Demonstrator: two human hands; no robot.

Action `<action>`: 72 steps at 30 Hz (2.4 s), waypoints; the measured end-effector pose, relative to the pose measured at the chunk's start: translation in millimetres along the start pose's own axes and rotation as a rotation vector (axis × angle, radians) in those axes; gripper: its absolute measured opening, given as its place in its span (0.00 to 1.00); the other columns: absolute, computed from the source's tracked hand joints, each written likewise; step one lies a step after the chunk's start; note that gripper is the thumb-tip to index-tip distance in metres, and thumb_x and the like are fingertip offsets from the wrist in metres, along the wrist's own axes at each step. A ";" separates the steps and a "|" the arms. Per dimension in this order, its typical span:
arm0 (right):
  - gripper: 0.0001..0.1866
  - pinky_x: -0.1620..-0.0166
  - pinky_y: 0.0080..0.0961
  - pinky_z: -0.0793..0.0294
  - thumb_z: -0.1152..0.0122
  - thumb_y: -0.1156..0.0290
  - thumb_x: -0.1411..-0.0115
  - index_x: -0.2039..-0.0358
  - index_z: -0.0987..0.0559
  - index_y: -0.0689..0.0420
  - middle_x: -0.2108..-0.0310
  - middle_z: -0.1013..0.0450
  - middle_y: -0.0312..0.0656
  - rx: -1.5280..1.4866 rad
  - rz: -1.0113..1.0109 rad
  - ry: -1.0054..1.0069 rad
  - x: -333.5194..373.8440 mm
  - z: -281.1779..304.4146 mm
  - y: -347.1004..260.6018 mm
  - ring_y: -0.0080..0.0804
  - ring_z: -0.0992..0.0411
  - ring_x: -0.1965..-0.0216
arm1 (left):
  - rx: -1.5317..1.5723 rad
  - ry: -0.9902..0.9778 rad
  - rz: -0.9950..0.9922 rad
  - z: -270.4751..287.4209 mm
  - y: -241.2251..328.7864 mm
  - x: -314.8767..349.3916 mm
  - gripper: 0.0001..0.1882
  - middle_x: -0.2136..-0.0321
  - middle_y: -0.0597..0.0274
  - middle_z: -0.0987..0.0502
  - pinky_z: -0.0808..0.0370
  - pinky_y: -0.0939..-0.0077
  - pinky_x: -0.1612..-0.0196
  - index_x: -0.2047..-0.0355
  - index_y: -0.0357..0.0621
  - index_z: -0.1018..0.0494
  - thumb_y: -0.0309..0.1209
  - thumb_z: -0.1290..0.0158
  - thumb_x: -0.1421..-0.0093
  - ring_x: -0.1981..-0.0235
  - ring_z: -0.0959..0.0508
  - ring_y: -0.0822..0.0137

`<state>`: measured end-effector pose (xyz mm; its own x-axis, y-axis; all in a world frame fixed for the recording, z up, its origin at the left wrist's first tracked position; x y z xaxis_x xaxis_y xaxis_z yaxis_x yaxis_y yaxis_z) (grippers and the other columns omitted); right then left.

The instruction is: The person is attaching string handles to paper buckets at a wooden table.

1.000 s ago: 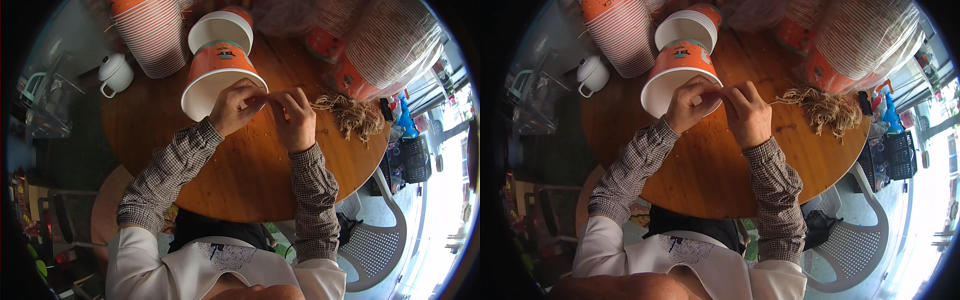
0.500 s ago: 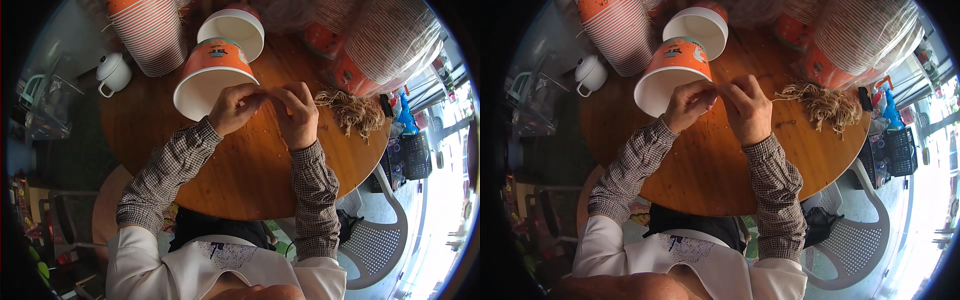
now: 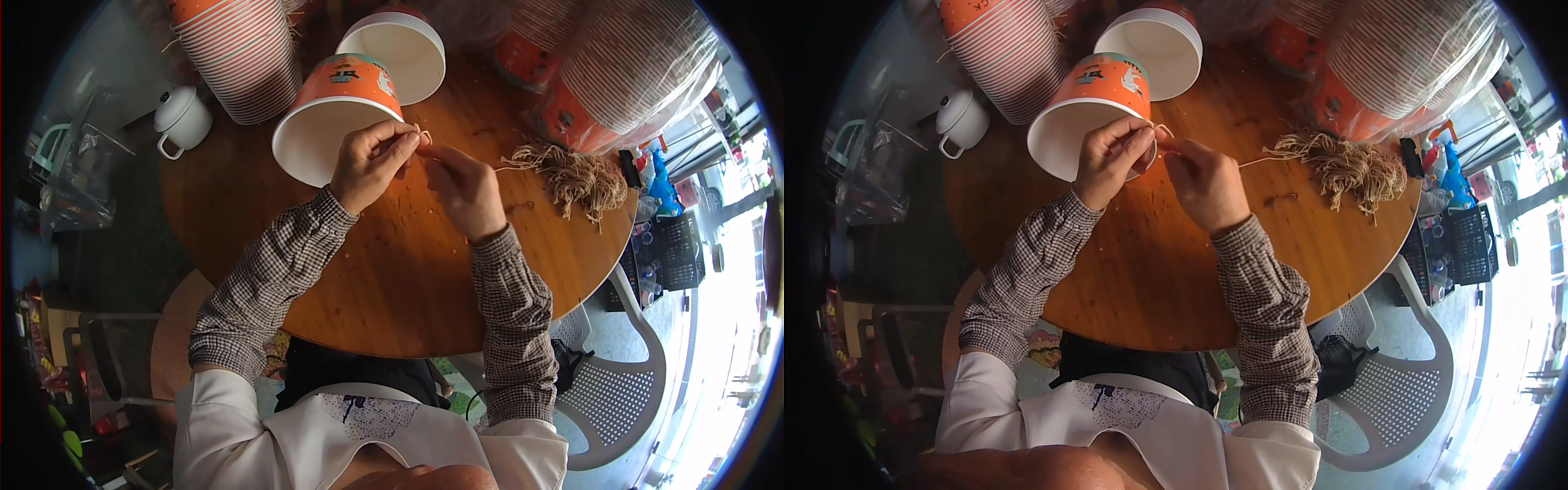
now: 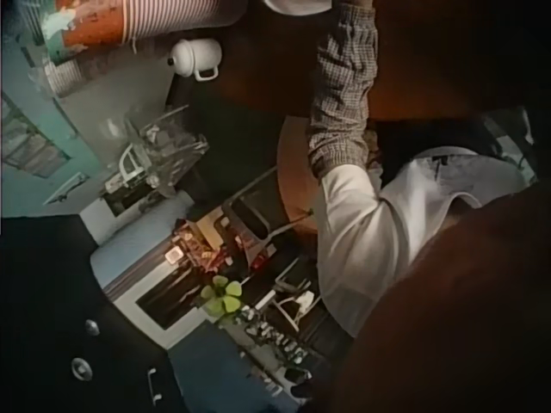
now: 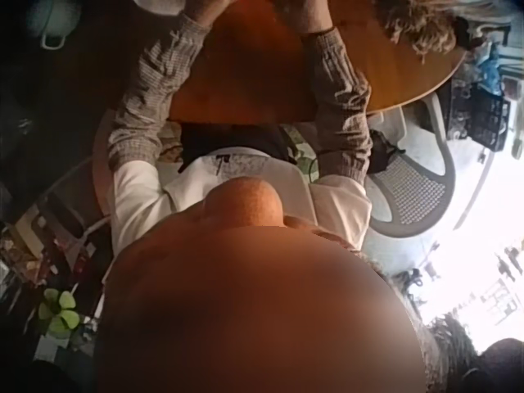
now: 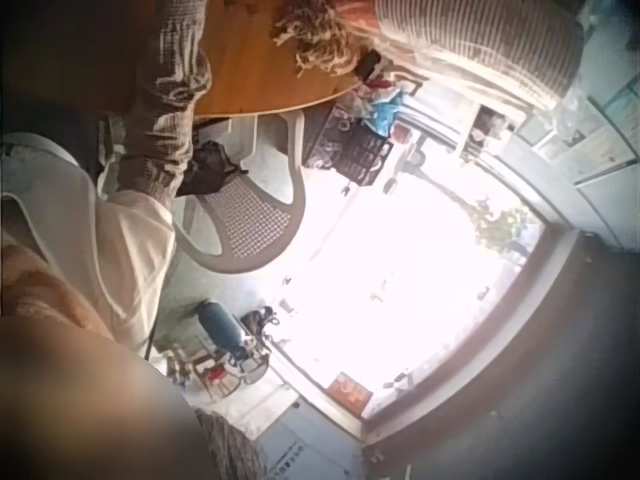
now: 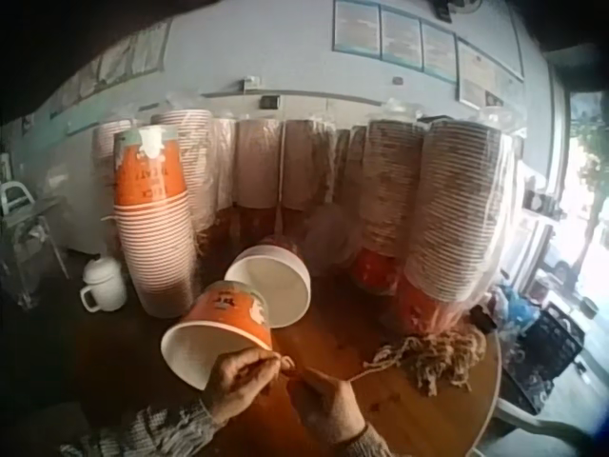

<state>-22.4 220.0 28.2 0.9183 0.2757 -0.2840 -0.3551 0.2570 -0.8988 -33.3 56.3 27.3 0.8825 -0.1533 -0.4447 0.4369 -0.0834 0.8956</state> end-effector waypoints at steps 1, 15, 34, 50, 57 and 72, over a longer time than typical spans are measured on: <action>0.11 0.71 0.19 0.30 0.46 0.78 0.40 0.57 0.21 0.60 0.72 0.23 0.41 0.001 0.000 -0.001 0.0 -5.1 -2.7 0.18 0.31 0.77 | -0.016 0.009 -0.025 -0.5 1.7 -0.3 0.09 0.74 0.69 0.23 0.32 0.88 0.76 0.63 0.34 0.25 0.28 0.50 0.35 0.79 0.30 0.84; 0.09 0.69 0.25 0.26 0.44 0.83 0.44 0.63 0.21 0.61 0.62 0.22 0.42 0.252 0.616 0.216 -5.7 7.9 -10.0 0.36 0.26 0.73 | -0.161 -0.150 0.125 -2.0 3.6 4.2 0.08 0.78 0.72 0.28 0.33 0.88 0.76 0.66 0.36 0.24 0.27 0.51 0.36 0.79 0.31 0.83; 0.04 0.72 0.21 0.28 0.43 0.83 0.45 0.70 0.26 0.62 0.69 0.26 0.42 0.197 0.434 0.441 3.6 19.5 -21.4 0.31 0.27 0.72 | -0.624 0.100 -0.516 -5.8 30.7 3.8 0.09 0.68 0.62 0.22 0.22 0.77 0.70 0.64 0.42 0.27 0.19 0.42 0.46 0.69 0.20 0.65; 0.03 0.73 0.28 0.27 0.41 0.73 0.44 0.70 0.23 0.58 0.74 0.28 0.41 0.397 0.272 0.286 2.8 11.1 -29.1 0.36 0.26 0.76 | -0.620 0.113 -0.440 -2.1 21.5 0.7 0.09 0.71 0.64 0.24 0.28 0.77 0.75 0.66 0.43 0.27 0.20 0.41 0.47 0.75 0.24 0.69; 0.04 0.74 0.24 0.27 0.40 0.75 0.43 0.70 0.24 0.62 0.74 0.27 0.41 0.330 0.312 0.357 0.2 22.7 -26.7 0.31 0.26 0.76 | -0.672 0.021 -0.379 -4.4 18.0 -0.9 0.10 0.65 0.64 0.27 0.27 0.76 0.73 0.64 0.44 0.27 0.26 0.40 0.46 0.75 0.24 0.67; 0.03 0.72 0.31 0.27 0.42 0.72 0.43 0.70 0.24 0.57 0.72 0.27 0.42 0.612 0.231 0.207 2.8 23.7 -18.5 0.39 0.27 0.74 | -0.479 0.022 -0.346 -10.1 -1.6 -6.5 0.06 0.63 0.65 0.23 0.27 0.80 0.70 0.63 0.42 0.25 0.26 0.44 0.41 0.70 0.23 0.74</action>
<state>-17.4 237.9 52.0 0.8000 0.2191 -0.5585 -0.5248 0.7068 -0.4744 -38.0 67.4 28.8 0.6757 -0.1753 -0.7161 0.7256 0.3300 0.6039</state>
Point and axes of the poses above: each hand's wrist, its own x-axis away from the middle knuckle, its own z-axis out of the back of the hand, y = z × x, the point moved 2 cm from there along -x, towards the middle knuckle
